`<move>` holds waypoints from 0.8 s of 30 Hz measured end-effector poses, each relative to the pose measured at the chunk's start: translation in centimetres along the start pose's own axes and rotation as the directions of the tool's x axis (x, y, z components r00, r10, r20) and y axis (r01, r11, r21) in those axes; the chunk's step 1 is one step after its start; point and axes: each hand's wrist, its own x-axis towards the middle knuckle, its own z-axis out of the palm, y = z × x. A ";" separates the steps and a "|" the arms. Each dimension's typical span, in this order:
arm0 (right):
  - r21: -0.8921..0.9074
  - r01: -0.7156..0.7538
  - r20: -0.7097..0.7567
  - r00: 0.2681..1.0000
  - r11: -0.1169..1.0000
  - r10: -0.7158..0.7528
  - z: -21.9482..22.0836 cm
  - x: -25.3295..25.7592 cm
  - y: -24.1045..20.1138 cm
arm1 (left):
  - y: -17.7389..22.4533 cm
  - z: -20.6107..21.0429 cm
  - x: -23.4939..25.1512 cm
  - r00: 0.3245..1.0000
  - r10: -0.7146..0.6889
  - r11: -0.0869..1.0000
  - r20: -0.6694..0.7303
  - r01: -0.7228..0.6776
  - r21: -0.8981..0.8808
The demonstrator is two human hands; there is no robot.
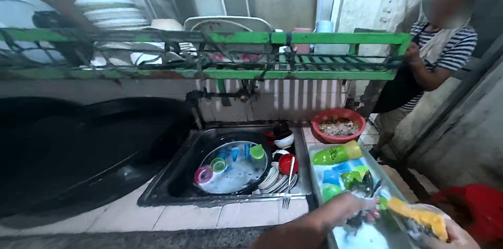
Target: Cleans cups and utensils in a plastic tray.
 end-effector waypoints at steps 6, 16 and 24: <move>-0.405 0.242 0.519 0.854 0.882 0.004 0.9 3.1 0.9 | 1.0 0.3 -1.6 0.997 -0.080 0.945 0.005 0.074 0.319; -0.730 0.172 0.554 0.715 0.661 0.426 6.9 3.4 1.3 | 9.5 -8.9 -3.5 0.940 0.226 0.971 -0.257 -0.238 -0.016; -0.730 0.184 0.587 0.662 0.659 0.466 7.4 4.2 1.9 | 0.3 -21.4 -1.3 0.998 -0.015 0.260 0.067 -0.060 0.964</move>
